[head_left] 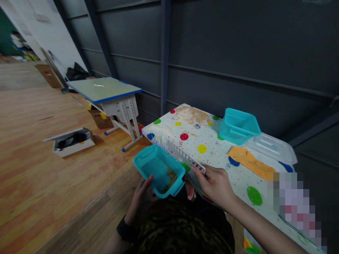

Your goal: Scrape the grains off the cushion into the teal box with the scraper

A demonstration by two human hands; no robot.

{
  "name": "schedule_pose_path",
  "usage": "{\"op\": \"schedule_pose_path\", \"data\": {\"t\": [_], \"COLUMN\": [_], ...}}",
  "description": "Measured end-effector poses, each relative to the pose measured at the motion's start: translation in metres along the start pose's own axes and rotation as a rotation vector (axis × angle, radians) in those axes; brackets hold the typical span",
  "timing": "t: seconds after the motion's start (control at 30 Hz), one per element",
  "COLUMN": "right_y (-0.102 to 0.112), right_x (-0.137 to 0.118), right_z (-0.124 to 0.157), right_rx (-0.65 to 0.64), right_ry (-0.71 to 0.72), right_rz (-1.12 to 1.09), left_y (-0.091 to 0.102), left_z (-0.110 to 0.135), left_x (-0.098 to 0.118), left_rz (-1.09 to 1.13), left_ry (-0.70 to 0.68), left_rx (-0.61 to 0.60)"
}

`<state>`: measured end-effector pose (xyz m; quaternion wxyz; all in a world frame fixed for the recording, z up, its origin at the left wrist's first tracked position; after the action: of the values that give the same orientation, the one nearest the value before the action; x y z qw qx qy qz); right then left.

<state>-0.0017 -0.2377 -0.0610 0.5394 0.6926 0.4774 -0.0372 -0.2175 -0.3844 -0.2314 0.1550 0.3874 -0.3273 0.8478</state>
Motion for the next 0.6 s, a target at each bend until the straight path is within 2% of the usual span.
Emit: {"op": "schedule_pose_path", "data": {"t": [0.13,0.23,0.37,0.47,0.6], "right_y": [-0.001,0.009,0.018,0.015,0.007], "right_x": [-0.008,-0.006,0.011,0.019,0.025], "right_z": [0.001,-0.010,-0.035,-0.048,-0.052], "right_rx": [-0.026,0.083,0.216,0.233,0.211], "right_ry": [0.031,0.070,0.072,0.091,0.083], "right_rz": [-0.030,-0.013,0.060,0.095,0.115], "left_y": [0.001,0.001,0.000,-0.001,-0.001], "left_z": [0.001,0.003,0.003,0.001,0.002], "left_x": [0.000,0.000,0.001,0.004,0.005], "left_rz": [0.006,-0.022,-0.016,-0.021,-0.015], "left_ry": [0.001,-0.003,-0.001,-0.025,-0.023], "left_rx": [0.004,-0.019,-0.027,-0.028,-0.022]}}
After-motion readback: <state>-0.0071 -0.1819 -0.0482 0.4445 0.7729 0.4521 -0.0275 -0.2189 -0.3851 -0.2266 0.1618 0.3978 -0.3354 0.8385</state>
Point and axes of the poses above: each hand's wrist, its own z-axis away from the middle knuckle, its own y-axis out of the back of the hand, x = y × z, the point moved 7 cm from there along -z, towards the middle knuckle, and after that the axes turned 10 degrees about -y, right-handed, at the moved point
